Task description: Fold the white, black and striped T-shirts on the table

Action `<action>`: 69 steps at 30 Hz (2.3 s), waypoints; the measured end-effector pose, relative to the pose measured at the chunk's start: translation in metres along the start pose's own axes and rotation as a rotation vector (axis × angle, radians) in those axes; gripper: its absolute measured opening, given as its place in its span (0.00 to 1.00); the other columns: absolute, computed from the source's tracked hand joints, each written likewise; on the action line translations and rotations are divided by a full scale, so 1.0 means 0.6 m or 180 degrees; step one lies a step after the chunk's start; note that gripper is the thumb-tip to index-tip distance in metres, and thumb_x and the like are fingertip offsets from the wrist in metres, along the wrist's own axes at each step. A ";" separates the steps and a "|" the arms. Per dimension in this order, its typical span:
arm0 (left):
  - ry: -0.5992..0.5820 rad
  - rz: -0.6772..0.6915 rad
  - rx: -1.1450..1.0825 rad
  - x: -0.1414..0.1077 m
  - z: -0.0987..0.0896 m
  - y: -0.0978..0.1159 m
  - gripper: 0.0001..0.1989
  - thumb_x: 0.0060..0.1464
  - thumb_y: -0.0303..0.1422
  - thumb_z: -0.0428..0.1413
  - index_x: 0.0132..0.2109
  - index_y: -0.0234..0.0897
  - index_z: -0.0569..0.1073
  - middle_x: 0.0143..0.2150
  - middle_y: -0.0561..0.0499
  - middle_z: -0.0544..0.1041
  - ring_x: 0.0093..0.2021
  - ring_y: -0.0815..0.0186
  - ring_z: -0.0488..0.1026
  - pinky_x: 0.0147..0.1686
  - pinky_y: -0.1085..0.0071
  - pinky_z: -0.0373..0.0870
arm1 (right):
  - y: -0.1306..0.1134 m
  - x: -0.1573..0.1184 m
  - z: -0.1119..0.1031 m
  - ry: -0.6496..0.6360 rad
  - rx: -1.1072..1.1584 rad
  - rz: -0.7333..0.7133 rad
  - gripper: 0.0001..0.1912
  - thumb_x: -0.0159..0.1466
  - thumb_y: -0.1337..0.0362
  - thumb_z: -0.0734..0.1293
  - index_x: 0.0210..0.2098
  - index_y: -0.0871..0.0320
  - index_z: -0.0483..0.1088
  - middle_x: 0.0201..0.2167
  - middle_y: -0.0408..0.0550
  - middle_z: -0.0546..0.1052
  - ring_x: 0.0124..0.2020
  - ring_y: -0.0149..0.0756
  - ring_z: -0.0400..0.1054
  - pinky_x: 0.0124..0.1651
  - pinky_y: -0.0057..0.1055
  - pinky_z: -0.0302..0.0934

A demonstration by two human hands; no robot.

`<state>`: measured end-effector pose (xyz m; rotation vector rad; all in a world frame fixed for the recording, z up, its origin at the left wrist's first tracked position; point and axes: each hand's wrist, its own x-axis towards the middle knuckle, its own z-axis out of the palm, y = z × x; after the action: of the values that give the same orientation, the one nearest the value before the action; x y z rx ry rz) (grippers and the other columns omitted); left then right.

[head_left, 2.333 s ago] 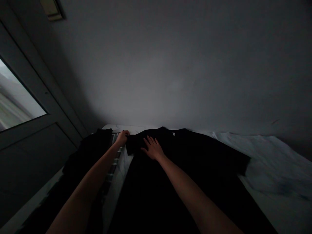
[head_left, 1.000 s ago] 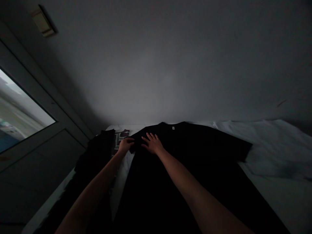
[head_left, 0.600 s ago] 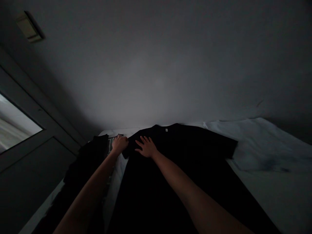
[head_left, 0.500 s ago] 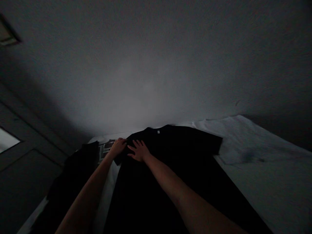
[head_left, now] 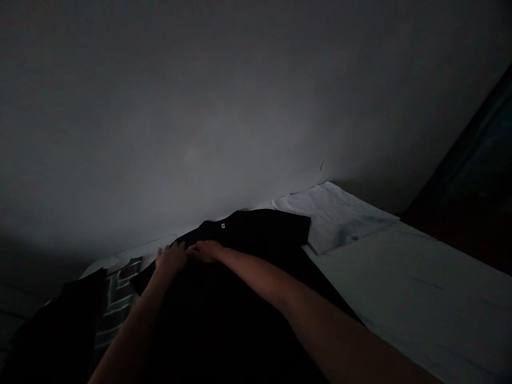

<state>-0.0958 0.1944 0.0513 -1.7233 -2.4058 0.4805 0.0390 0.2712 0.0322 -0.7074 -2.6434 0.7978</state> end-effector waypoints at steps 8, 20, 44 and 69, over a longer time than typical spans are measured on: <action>0.0617 0.1316 -0.1513 0.035 -0.074 0.360 0.26 0.69 0.41 0.39 0.69 0.37 0.58 0.70 0.41 0.59 0.69 0.54 0.57 0.65 0.52 0.55 | 0.282 -0.262 -0.270 0.1340 -0.0898 0.2072 0.15 0.67 0.68 0.60 0.48 0.61 0.75 0.50 0.60 0.78 0.51 0.46 0.72 0.51 0.38 0.63; 0.0772 0.1437 -0.1719 0.014 -0.043 0.485 0.28 0.67 0.50 0.38 0.70 0.50 0.56 0.73 0.48 0.51 0.72 0.51 0.48 0.67 0.44 0.46 | 0.419 -0.378 -0.290 0.1190 -0.0937 0.2208 0.05 0.59 0.68 0.69 0.35 0.57 0.77 0.35 0.50 0.81 0.39 0.39 0.76 0.42 0.31 0.67; 0.0582 0.0382 -0.1329 -0.221 0.131 0.028 0.32 0.68 0.46 0.37 0.70 0.31 0.53 0.73 0.42 0.50 0.73 0.58 0.45 0.69 0.59 0.44 | 0.193 -0.144 -0.010 -0.0368 -0.1842 0.0833 0.39 0.69 0.45 0.50 0.70 0.65 0.50 0.72 0.62 0.46 0.72 0.54 0.39 0.70 0.52 0.36; 0.0317 -0.0560 -0.1741 -0.540 0.132 0.030 0.29 0.64 0.43 0.48 0.68 0.38 0.58 0.70 0.41 0.58 0.69 0.52 0.56 0.64 0.55 0.59 | -0.092 0.204 0.173 -0.0775 -0.1215 -0.0625 0.30 0.60 0.76 0.64 0.62 0.60 0.63 0.64 0.56 0.66 0.62 0.41 0.62 0.63 0.33 0.56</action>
<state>0.0043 -0.1191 -0.0071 -1.6264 -2.7466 -0.3113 -0.1257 0.2505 -0.0033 -0.4463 -3.0687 0.3453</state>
